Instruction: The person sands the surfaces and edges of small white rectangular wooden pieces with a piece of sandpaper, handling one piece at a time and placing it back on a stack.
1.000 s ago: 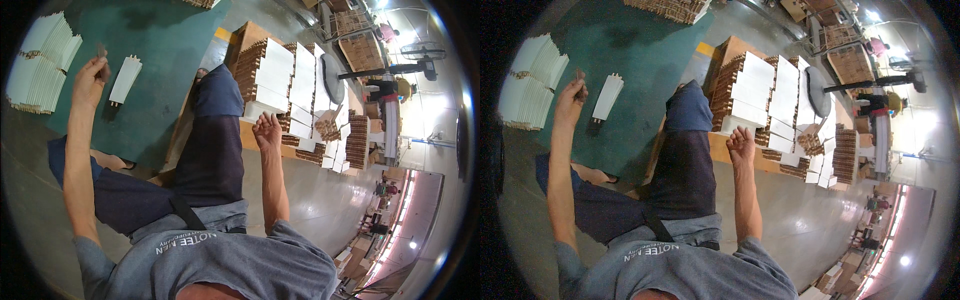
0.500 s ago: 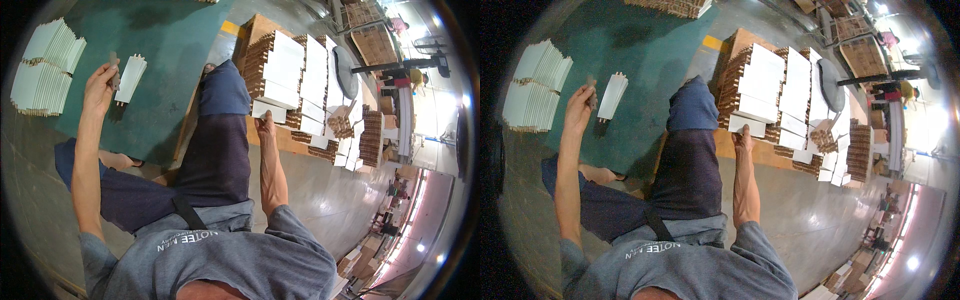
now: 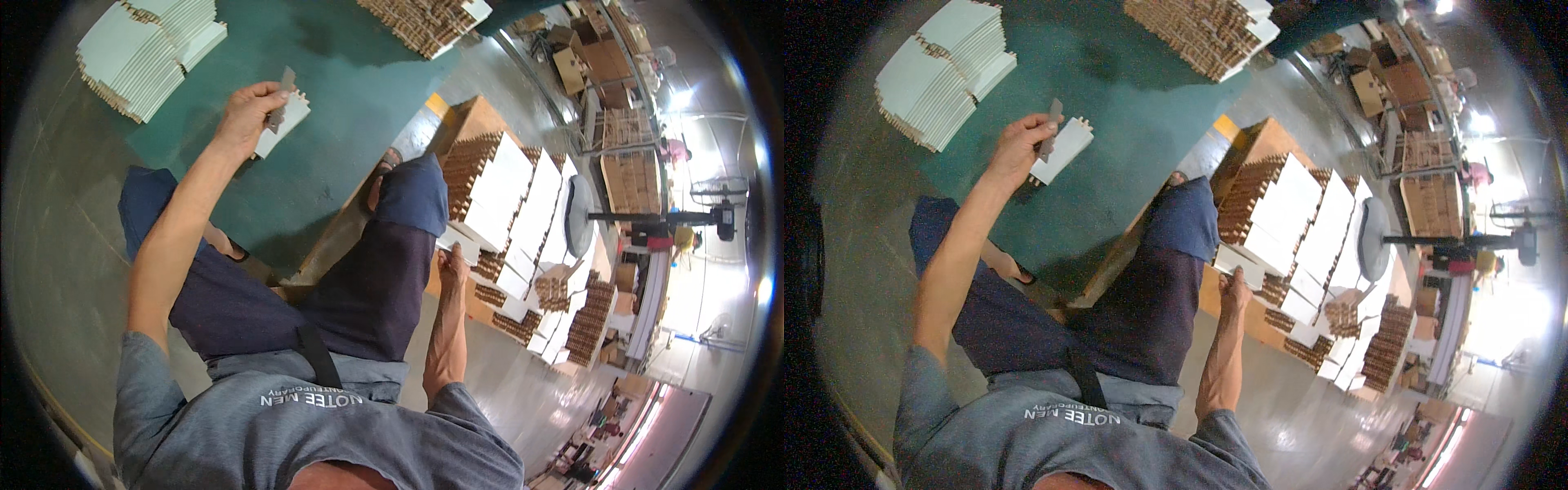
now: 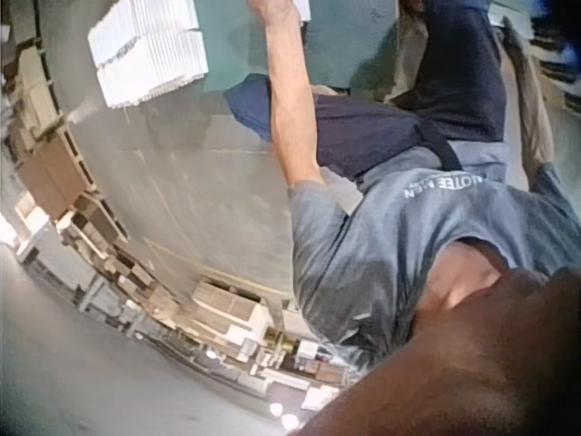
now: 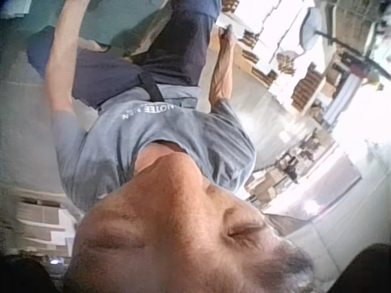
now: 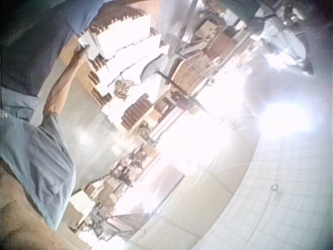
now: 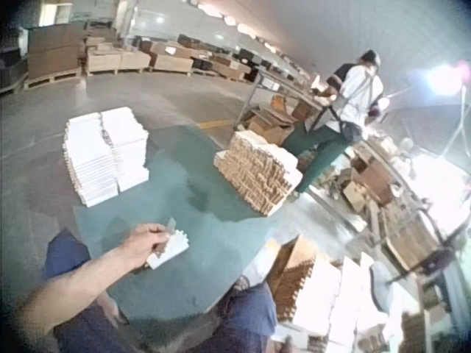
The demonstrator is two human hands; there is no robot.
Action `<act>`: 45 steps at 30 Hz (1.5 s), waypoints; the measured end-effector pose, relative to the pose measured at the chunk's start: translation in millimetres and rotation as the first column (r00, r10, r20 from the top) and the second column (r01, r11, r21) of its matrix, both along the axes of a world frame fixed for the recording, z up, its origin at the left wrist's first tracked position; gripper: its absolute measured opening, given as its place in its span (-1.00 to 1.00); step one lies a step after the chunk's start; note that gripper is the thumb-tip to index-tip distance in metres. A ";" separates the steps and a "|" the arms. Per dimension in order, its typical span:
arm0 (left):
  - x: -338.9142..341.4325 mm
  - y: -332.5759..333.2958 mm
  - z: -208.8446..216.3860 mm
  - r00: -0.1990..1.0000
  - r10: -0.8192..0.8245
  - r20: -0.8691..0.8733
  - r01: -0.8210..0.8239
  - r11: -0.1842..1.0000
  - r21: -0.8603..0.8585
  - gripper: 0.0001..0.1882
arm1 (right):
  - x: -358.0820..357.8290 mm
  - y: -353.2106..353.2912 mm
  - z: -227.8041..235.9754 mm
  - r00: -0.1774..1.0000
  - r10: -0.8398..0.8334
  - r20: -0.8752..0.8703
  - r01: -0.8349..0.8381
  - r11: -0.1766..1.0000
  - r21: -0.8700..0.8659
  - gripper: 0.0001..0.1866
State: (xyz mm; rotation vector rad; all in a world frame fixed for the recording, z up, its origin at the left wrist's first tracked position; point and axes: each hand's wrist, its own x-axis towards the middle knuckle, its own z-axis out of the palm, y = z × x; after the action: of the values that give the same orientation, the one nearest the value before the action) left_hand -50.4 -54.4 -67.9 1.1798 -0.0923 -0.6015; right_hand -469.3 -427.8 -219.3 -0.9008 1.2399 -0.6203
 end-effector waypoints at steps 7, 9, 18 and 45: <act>-2.5 5.8 6.2 0.999 0.022 0.033 -0.022 1.000 0.011 -0.81 | -16.6 13.7 1.2 0.936 -0.288 0.204 0.242 0.945 0.221 -0.68; -1.8 10.4 4.7 0.999 0.045 0.031 -0.045 0.999 0.012 -0.80 | -15.5 53.8 21.8 0.881 -0.373 0.293 0.333 0.926 0.178 -0.56; -6.2 1.7 10.7 0.997 -0.004 0.080 -0.002 0.998 0.070 -0.83 | 16.0 77.6 166.0 0.498 0.005 0.867 -0.064 0.997 0.031 -0.26; -15.1 -4.6 35.3 0.641 -0.033 0.767 -0.299 0.910 0.288 -0.83 | 283.4 220.5 195.5 0.451 0.717 0.532 -0.870 0.486 0.083 -0.40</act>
State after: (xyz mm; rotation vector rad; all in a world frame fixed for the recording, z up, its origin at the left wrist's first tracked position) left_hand -65.4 -59.0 -32.6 1.7687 -0.6278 0.0753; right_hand -185.9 -207.3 -23.8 -0.8685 0.3513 0.2101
